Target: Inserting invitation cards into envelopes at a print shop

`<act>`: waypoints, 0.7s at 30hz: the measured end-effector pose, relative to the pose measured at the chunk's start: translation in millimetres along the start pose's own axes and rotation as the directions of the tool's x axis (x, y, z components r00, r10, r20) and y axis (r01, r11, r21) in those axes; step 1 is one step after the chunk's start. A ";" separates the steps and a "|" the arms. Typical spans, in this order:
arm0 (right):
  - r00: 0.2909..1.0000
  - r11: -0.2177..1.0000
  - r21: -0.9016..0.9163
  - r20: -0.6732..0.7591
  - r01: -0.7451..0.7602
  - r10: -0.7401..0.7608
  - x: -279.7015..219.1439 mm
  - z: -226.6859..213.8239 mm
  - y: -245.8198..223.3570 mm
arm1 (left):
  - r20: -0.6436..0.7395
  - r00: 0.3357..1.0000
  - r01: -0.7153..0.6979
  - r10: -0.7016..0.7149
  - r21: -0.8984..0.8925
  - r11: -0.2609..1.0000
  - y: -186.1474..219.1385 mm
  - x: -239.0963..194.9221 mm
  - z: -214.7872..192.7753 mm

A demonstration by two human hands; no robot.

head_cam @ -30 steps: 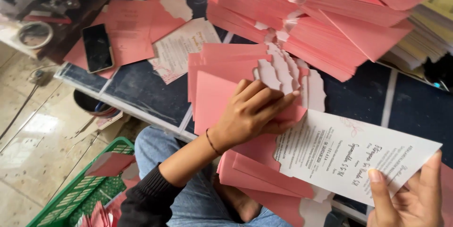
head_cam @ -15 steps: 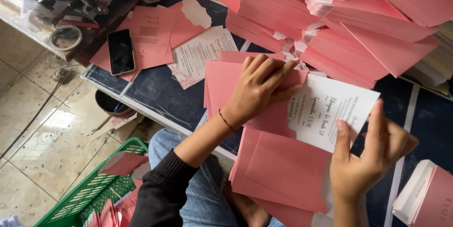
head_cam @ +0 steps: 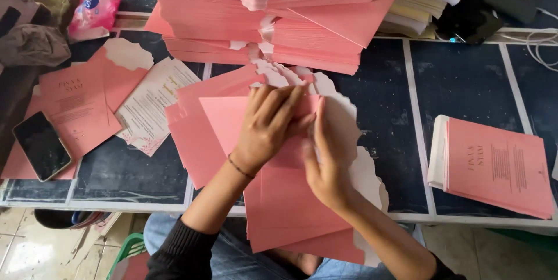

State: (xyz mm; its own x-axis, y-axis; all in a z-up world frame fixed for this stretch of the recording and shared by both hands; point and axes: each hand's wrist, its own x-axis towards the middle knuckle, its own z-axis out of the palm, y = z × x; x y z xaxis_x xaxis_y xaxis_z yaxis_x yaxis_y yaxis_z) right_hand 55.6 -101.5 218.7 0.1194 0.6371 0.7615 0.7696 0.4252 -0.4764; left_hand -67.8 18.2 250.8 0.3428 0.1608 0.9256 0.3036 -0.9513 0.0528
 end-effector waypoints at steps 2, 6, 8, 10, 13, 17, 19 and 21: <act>0.997 0.995 0.090 0.077 -0.038 0.031 13.5 7.3 4.7 | 0.027 0.999 0.026 -0.027 0.032 0.999 -14.5 -8.5 13.4; 0.987 0.933 0.353 0.160 -0.074 0.017 29.0 48.3 53.7 | 0.084 0.984 0.121 -0.154 0.314 0.942 -44.0 -24.0 -28.0; 0.952 0.927 0.342 0.302 -0.152 0.045 26.5 80.3 95.3 | 0.037 0.972 0.166 -0.233 0.590 0.790 -106.9 -72.7 -74.9; 0.900 0.926 0.308 0.431 -0.217 0.068 27.9 99.2 117.8 | -0.033 0.959 0.195 -0.283 0.800 0.567 -158.9 -124.0 -134.6; 0.873 0.985 -0.164 0.486 0.046 0.041 30.5 84.2 109.0 | -0.268 0.782 0.357 -0.563 0.933 0.052 -205.3 -209.8 -234.3; 0.872 0.982 0.099 0.453 0.159 -0.187 38.1 -15.0 38.9 | -0.493 0.159 0.565 -0.855 0.756 -0.331 -223.9 -277.4 -297.8; 0.811 0.962 0.269 0.554 0.039 -0.188 25.4 -66.5 0.8 | -0.465 0.070 0.566 -0.883 0.747 -0.349 -221.4 -288.8 -308.0; 0.705 0.909 0.416 0.651 -0.022 -0.281 1.6 -107.8 -25.9 | -0.417 0.122 0.606 -0.901 0.750 -0.265 -225.0 -292.0 -316.7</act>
State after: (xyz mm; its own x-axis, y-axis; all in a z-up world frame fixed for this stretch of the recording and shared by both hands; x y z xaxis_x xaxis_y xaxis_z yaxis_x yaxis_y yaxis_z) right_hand 103.6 -180.8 279.7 -0.5402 0.7483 0.3850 0.4361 0.6402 -0.6324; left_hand -517.7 102.0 87.4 -0.6019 0.7671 0.2218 0.7942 0.5463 0.2660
